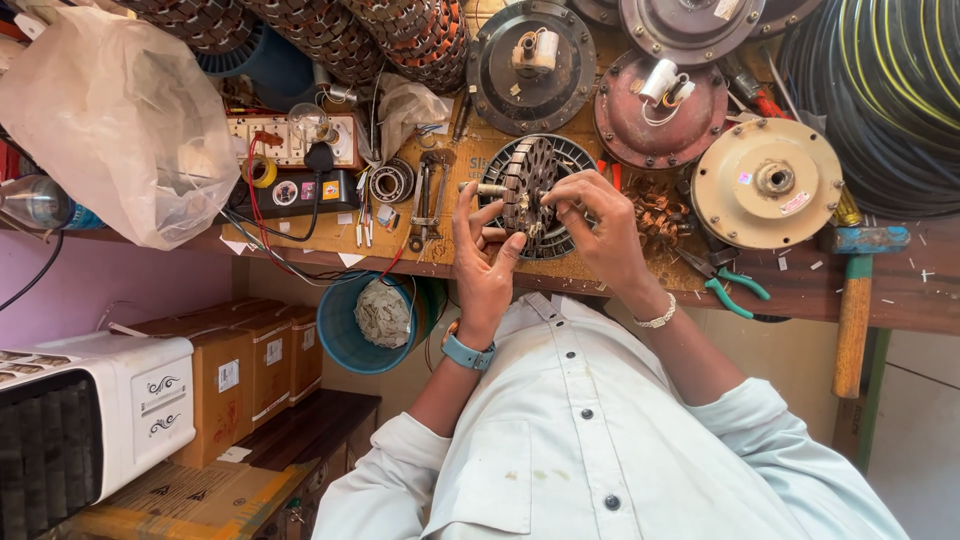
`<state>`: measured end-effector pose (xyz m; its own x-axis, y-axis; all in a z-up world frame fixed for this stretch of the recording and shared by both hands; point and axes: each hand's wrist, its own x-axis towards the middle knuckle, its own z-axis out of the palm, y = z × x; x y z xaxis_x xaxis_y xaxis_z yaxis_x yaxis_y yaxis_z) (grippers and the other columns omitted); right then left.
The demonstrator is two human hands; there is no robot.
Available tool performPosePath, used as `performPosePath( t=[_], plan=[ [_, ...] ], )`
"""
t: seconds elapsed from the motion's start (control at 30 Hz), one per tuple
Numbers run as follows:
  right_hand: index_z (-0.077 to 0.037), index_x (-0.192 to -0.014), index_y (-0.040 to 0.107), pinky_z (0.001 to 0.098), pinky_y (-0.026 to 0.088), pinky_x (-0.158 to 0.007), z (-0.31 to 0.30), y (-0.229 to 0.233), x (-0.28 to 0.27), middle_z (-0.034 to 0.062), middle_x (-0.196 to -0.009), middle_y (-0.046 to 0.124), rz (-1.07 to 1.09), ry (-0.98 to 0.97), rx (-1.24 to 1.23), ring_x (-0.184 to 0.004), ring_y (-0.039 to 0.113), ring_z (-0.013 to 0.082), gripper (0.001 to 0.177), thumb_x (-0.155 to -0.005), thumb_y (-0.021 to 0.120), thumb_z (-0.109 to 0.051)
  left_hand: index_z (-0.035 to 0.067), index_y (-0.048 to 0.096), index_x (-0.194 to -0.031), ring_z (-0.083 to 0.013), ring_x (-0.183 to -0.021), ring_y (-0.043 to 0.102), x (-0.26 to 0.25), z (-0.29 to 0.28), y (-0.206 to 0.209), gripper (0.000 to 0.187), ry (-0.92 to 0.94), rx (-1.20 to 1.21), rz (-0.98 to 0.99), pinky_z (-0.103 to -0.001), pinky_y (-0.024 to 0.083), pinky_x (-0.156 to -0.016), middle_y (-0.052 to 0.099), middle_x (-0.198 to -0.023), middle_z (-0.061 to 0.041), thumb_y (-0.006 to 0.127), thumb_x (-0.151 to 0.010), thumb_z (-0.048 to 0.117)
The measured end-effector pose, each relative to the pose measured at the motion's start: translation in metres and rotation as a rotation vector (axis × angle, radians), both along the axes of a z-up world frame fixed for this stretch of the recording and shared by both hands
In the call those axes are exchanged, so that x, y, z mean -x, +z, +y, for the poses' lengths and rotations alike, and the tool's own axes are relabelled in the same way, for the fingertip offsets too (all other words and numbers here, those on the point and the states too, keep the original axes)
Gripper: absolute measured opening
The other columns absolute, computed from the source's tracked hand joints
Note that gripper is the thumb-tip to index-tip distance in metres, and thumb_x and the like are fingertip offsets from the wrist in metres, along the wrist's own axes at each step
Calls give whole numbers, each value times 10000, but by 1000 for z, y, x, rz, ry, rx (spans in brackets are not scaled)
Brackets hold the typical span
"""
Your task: The person uses pliers to remove copper wire coils from a motor stator on a cluttered workbench. They repeatedly pull and cut the coils, placing the removed pieces on the table, then briefly inspect the stator and gather the scrap wire.
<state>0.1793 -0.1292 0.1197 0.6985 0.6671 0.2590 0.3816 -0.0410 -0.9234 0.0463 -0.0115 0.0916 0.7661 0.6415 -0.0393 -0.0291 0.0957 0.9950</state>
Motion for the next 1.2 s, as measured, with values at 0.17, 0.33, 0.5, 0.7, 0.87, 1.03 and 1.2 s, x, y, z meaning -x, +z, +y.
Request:
performPosePath(
  t=[0.17,0.33,0.5,0.7,0.87,1.03,1.2],
  plan=[
    [-15,-1097,700,289,569,-805,8,3,2,93,-1084,678,-58,10,21,-951,677,166,154,-973,650,62,169,213,-1653,-98,-1000,620,2,-5,-10,837,34,51,-20,-251,563,-850,591,-1463,-166,719,-988,123],
    [-12,-1103,694,292,541,-686,17,5,2,92,-1063,680,-85,-14,73,-837,670,168,162,-945,727,4,162,262,-1626,-76,-928,613,1,-2,-15,829,34,70,-4,-239,565,-804,619,-1438,-178,745,-952,148],
    [-14,-1085,696,290,545,-676,23,9,2,92,-1047,683,-127,-23,85,-814,675,170,175,-921,758,-10,115,442,-1551,-75,-930,628,1,3,-16,697,0,43,-8,-245,564,-818,633,-1435,-186,771,-942,190],
    [3,-1051,695,309,536,-697,22,11,-1,104,-953,678,-179,-16,128,-803,691,191,143,-921,753,-15,90,531,-1486,-136,-972,662,2,2,-11,595,-1,-117,48,-287,571,-858,667,-1399,-165,756,-962,260],
    [10,-1024,701,306,543,-692,13,3,-6,92,-919,683,-175,-1,163,-771,683,171,120,-924,743,-39,101,536,-1489,-193,-1141,657,1,-3,-7,574,30,-267,111,-343,574,-966,623,-1372,-118,728,-992,314],
    [-10,-1005,716,292,537,-683,-11,-3,-12,70,-939,702,-101,-92,192,-751,672,131,73,-945,740,-44,99,381,-1490,-207,-1197,561,2,-9,-7,775,45,-264,75,-380,526,-1000,491,-1409,-99,797,-865,290],
    [-26,-1117,717,277,565,-701,-9,-2,-6,82,-1013,701,-83,-41,123,-797,670,136,212,-909,758,-39,96,464,-1457,-205,-1177,626,-2,-10,-10,613,4,-242,47,-360,563,-1016,573,-1344,-95,770,-929,148]
  ],
)
